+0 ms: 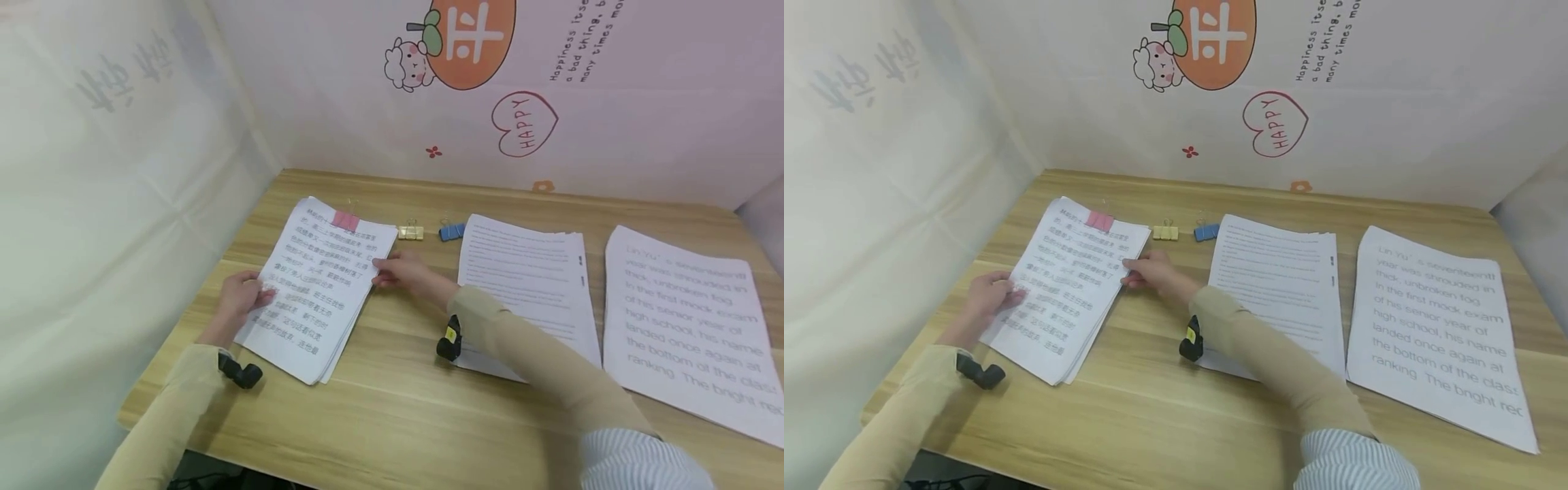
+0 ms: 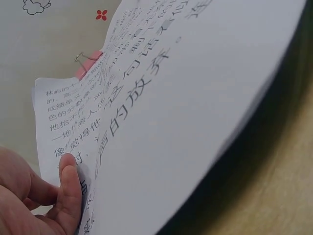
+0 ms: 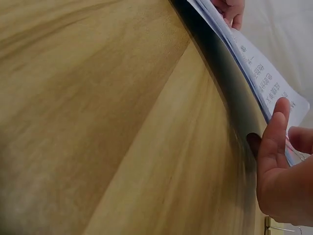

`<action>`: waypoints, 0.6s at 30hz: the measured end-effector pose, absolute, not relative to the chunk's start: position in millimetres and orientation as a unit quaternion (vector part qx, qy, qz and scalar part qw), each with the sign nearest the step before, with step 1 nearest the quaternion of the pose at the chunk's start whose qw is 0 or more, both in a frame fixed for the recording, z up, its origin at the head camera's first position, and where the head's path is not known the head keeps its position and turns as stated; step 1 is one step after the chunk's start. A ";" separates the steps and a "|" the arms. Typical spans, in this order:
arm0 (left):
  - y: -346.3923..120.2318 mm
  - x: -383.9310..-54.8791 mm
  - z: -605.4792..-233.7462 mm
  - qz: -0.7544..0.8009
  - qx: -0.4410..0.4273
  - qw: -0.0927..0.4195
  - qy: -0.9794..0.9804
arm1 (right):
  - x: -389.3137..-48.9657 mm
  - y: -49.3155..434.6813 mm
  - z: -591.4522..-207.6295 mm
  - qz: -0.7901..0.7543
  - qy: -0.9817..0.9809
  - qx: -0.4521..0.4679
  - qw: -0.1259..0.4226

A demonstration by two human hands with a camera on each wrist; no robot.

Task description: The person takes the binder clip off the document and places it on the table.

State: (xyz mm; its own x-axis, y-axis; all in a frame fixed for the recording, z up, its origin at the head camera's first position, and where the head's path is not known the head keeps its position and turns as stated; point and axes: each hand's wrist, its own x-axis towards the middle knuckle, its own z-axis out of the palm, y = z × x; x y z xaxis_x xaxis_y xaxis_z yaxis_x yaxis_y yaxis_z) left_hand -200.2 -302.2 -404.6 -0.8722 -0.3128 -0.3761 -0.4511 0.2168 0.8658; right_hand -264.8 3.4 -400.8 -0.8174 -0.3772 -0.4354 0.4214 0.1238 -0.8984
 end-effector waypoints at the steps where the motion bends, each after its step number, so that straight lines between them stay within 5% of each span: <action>1: -301.9 -200.2 -405.8 0.576 -0.244 0.060 0.777 | -265.4 1.1 -401.7 -0.667 0.682 0.023 0.300; 18: -302.3 -198.5 -406.3 0.587 -0.239 0.067 0.771 | -269.2 -9.0 -401.2 -0.691 0.672 0.063 0.259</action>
